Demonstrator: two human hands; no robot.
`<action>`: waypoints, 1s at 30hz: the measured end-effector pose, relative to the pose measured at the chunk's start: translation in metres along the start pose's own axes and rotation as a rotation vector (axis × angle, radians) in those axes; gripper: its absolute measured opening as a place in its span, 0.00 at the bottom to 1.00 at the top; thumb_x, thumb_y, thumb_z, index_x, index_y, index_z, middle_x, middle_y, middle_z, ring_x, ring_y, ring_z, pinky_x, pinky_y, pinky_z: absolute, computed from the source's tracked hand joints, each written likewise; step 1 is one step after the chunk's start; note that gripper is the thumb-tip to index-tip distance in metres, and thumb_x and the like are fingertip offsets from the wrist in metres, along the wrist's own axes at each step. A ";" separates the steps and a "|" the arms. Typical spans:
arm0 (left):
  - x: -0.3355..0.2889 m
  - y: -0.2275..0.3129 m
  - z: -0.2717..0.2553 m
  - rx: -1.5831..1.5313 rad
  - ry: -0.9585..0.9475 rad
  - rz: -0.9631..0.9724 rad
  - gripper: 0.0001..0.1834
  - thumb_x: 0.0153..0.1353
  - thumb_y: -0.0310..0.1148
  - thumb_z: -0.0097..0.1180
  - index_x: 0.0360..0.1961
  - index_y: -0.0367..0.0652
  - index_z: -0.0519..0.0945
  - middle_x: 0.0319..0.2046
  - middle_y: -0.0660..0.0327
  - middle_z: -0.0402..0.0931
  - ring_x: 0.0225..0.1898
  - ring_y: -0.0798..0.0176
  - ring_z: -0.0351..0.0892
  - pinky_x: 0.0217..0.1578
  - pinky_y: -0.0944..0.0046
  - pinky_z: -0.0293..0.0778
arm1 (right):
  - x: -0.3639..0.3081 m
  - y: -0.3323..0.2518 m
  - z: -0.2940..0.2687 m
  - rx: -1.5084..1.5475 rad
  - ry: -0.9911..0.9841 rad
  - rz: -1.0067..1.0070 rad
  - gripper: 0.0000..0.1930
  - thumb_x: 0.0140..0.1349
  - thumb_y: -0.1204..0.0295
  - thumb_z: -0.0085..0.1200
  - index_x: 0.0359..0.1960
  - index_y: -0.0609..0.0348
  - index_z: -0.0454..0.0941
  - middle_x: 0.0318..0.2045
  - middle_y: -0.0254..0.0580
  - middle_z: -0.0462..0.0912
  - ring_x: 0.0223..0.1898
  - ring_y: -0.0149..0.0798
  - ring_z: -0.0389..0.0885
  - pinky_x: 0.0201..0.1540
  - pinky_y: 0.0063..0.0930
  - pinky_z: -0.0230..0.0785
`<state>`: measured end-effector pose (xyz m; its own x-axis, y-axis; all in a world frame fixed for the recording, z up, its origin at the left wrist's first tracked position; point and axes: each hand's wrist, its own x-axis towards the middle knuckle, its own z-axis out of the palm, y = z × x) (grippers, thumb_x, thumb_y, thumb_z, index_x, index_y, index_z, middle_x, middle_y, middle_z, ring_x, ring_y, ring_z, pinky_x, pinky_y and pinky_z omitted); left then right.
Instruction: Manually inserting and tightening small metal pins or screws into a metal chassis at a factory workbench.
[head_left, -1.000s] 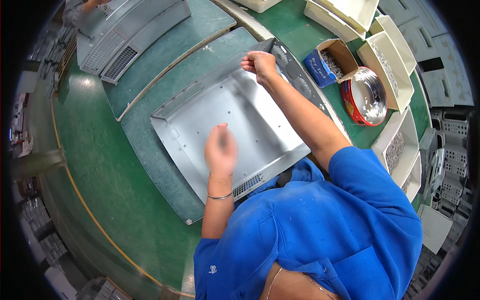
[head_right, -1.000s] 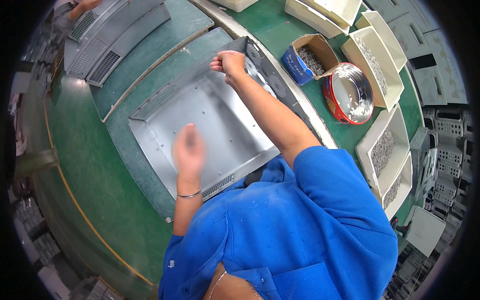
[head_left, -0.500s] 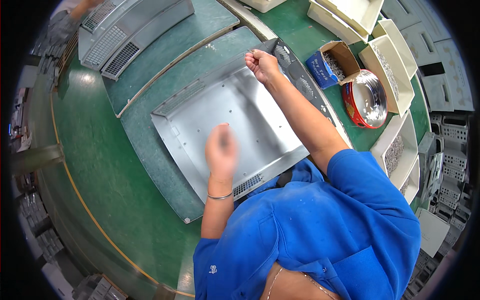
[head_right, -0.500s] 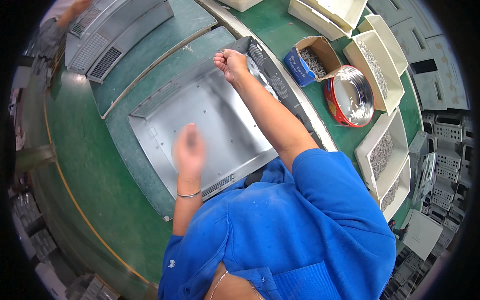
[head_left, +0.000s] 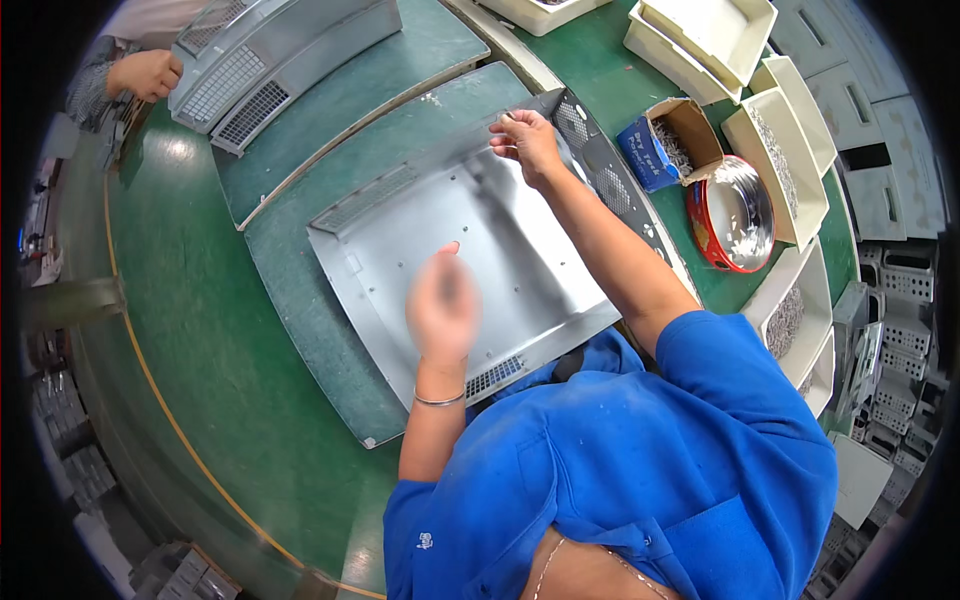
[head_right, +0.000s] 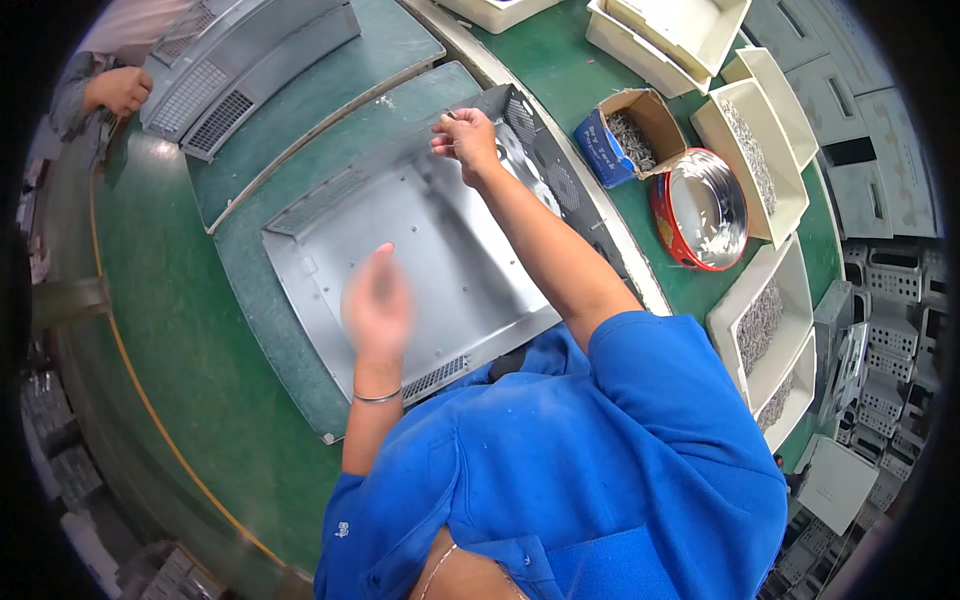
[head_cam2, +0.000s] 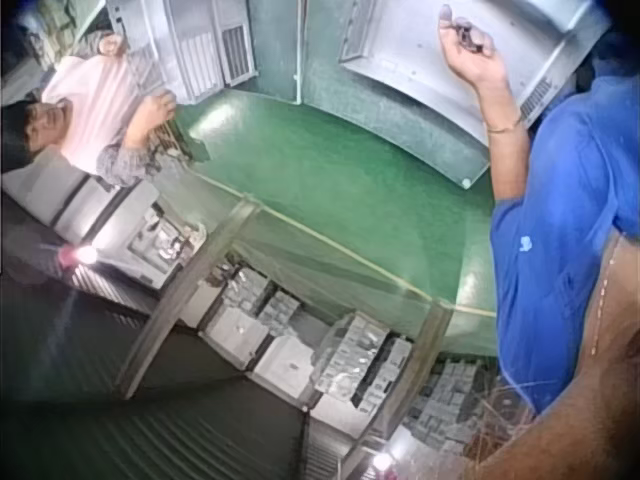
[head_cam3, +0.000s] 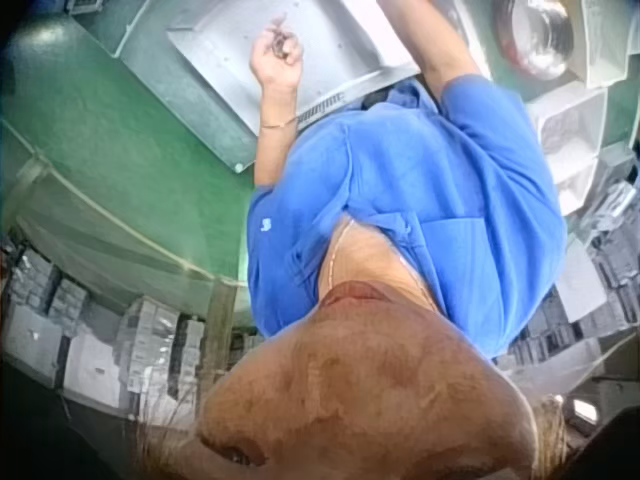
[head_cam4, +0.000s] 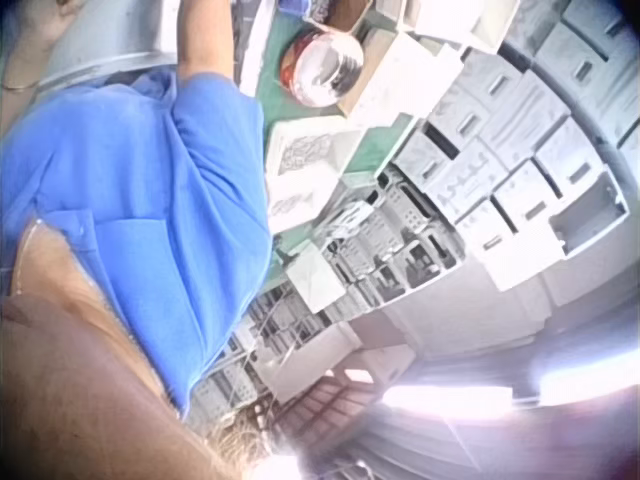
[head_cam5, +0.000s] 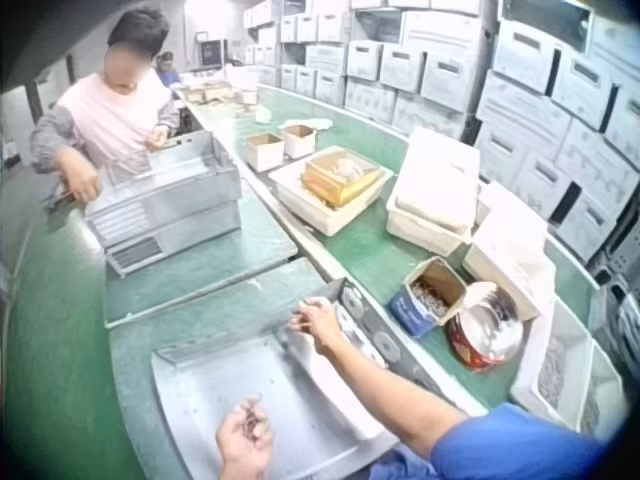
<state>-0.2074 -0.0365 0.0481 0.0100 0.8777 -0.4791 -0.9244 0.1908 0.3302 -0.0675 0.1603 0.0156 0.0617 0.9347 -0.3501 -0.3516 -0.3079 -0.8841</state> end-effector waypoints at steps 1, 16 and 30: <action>-0.001 0.000 0.000 0.008 0.006 0.004 0.15 0.58 0.28 0.39 0.45 0.34 0.66 0.26 0.60 0.70 0.17 0.72 0.62 0.11 0.76 0.56 | 0.001 0.001 0.000 -0.026 0.002 0.005 0.05 0.59 0.73 0.44 0.31 0.63 0.66 0.23 0.44 0.76 0.18 0.30 0.73 0.17 0.20 0.69; -0.016 0.003 0.007 0.114 0.009 0.074 0.14 0.65 0.38 0.37 0.45 0.40 0.66 0.22 0.63 0.68 0.13 0.77 0.57 0.10 0.79 0.51 | 0.009 0.004 -0.001 0.066 -0.060 0.218 0.13 0.62 0.62 0.38 0.27 0.59 0.69 0.17 0.37 0.73 0.10 0.24 0.63 0.10 0.15 0.51; -0.015 0.011 0.013 0.462 0.166 0.241 0.24 0.65 0.41 0.35 0.54 0.32 0.58 0.20 0.64 0.66 0.12 0.78 0.56 0.08 0.80 0.50 | -0.128 -0.006 0.035 -0.736 -0.997 0.021 0.05 0.52 0.74 0.54 0.28 0.65 0.76 0.23 0.36 0.78 0.21 0.27 0.74 0.28 0.18 0.66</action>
<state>-0.2126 -0.0419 0.0694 -0.2764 0.8463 -0.4553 -0.6290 0.1989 0.7515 -0.1058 0.0486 0.0764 -0.7881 0.5565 -0.2632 0.2842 -0.0503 -0.9574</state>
